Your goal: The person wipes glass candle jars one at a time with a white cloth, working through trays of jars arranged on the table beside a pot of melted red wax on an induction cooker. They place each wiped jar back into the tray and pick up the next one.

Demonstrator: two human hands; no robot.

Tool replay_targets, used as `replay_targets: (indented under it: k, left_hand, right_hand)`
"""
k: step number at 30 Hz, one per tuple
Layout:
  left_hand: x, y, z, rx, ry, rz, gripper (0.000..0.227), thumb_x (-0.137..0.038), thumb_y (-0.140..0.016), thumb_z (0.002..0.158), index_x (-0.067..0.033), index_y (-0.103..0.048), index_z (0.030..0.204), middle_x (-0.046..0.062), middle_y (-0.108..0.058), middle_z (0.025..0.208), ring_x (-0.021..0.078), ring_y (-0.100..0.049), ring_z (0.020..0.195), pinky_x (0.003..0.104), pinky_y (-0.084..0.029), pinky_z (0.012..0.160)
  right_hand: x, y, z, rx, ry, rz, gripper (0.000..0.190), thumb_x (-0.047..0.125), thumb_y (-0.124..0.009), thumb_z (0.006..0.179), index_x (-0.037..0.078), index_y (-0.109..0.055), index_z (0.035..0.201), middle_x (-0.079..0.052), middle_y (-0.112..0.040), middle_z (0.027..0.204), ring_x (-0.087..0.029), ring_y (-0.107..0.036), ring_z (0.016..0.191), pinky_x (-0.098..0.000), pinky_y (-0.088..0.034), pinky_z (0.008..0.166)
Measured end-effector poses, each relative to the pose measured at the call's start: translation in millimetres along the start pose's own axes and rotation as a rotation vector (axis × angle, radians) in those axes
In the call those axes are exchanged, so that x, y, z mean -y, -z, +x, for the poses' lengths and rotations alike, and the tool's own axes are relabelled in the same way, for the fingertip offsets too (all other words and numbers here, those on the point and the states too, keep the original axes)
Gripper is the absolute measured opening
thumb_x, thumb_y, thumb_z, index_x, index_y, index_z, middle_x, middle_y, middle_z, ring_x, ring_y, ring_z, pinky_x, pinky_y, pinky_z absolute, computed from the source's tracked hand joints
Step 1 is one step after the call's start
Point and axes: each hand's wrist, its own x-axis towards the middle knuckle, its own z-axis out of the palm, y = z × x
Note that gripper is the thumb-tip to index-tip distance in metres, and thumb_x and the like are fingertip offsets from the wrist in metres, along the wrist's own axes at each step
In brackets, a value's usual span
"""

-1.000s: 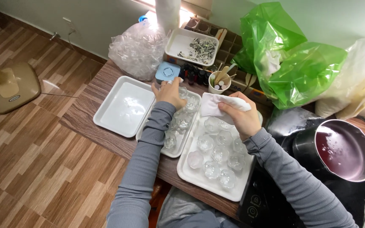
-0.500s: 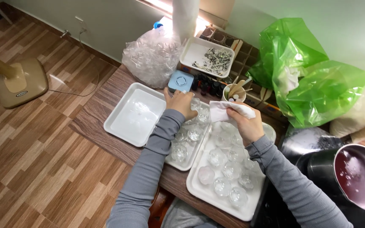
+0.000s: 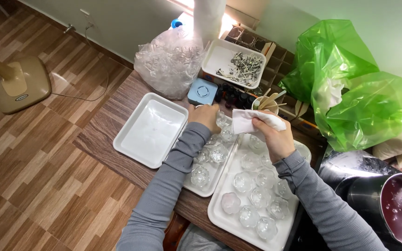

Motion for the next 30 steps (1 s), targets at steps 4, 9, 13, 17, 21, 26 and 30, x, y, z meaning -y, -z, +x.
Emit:
replay_targets:
  k: [4,9,13,17,21,26,30]
  left_hand:
    - [12.1,-8.8,-1.1,-0.074,-0.053,-0.113,0.059,-0.031,-0.089,0.063,-0.0152,-0.065,0.115,0.010,-0.072,0.107,0.0291,-0.066,0.108,0.045,-0.038,0.099]
    - [6.0,10.6,-30.6,-0.435,-0.220,-0.390,0.061,-0.023,-0.091,0.059,-0.0097,-0.061,0.109,0.015,-0.068,0.106,0.0358,-0.064,0.101,0.047,-0.046,0.091]
    - [-10.3,21.2,-59.5,-0.469,-0.291,-0.614,0.059,-0.022,-0.090,0.064,-0.0075,-0.057,0.111,0.015,-0.069,0.104,0.0358,-0.068,0.096,0.043,-0.055,0.082]
    - [-31.5,25.9,-93.5,-0.466,-0.394,-0.745,0.063,-0.022,-0.089,0.067,-0.0067,-0.057,0.118,0.013,-0.069,0.099,0.0291,-0.072,0.086,0.037,-0.057,0.074]
    - [-58.0,29.3,-127.1,-0.357,-0.393,-0.805,0.062,-0.021,-0.089,0.066,-0.0072,-0.062,0.121,0.010,-0.070,0.089,0.0212,-0.070,0.071,0.031,-0.056,0.065]
    - [-95.9,8.8,-152.8,-0.304,-0.547,-0.992,0.062,-0.017,-0.087,0.075,-0.0055,-0.060,0.129,0.007,-0.072,0.098,0.0167,-0.072,0.083,0.028,-0.057,0.072]
    - [-135.6,-3.9,-161.6,-0.039,-0.597,-1.305,0.061,-0.009,-0.077,0.081,-0.0036,-0.053,0.137,0.003,-0.072,0.109,0.0099,-0.069,0.092,0.026,-0.059,0.084]
  right_hand:
    - [2.7,4.1,-1.7,-0.009,-0.011,0.023,0.026,0.003,-0.068,0.092,0.000,-0.072,0.118,-0.005,-0.075,0.107,-0.012,-0.070,0.096,-0.0260,-0.055,0.088]
    - [10.0,10.2,-8.9,-0.061,-0.058,0.101,0.024,0.002,-0.067,0.092,0.000,-0.071,0.116,-0.004,-0.074,0.106,-0.012,-0.069,0.095,-0.0272,-0.056,0.086]
    - [8.6,22.2,-20.7,-0.040,0.049,0.088,0.024,-0.002,-0.063,0.093,-0.001,-0.071,0.116,-0.006,-0.073,0.108,-0.013,-0.067,0.098,-0.0264,-0.052,0.089]
    - [18.0,33.9,-44.0,0.017,0.142,0.119,0.019,-0.005,-0.052,0.093,-0.003,-0.067,0.105,-0.011,-0.073,0.110,-0.018,-0.069,0.101,-0.0298,-0.054,0.093]
    - [37.4,44.3,-79.4,0.088,0.198,0.010,0.017,-0.006,-0.047,0.094,-0.002,-0.063,0.099,-0.016,-0.074,0.106,-0.021,-0.072,0.103,-0.0329,-0.058,0.093]
    - [82.1,57.8,-137.2,-0.001,0.319,-0.192,0.022,-0.009,-0.050,0.093,-0.001,-0.063,0.109,-0.014,-0.073,0.112,-0.018,-0.069,0.106,-0.0300,-0.054,0.095]
    - [109.6,76.7,-182.9,-0.258,0.521,-0.479,0.026,-0.013,-0.053,0.095,-0.003,-0.063,0.117,-0.017,-0.072,0.117,-0.019,-0.068,0.105,-0.0286,-0.052,0.097]
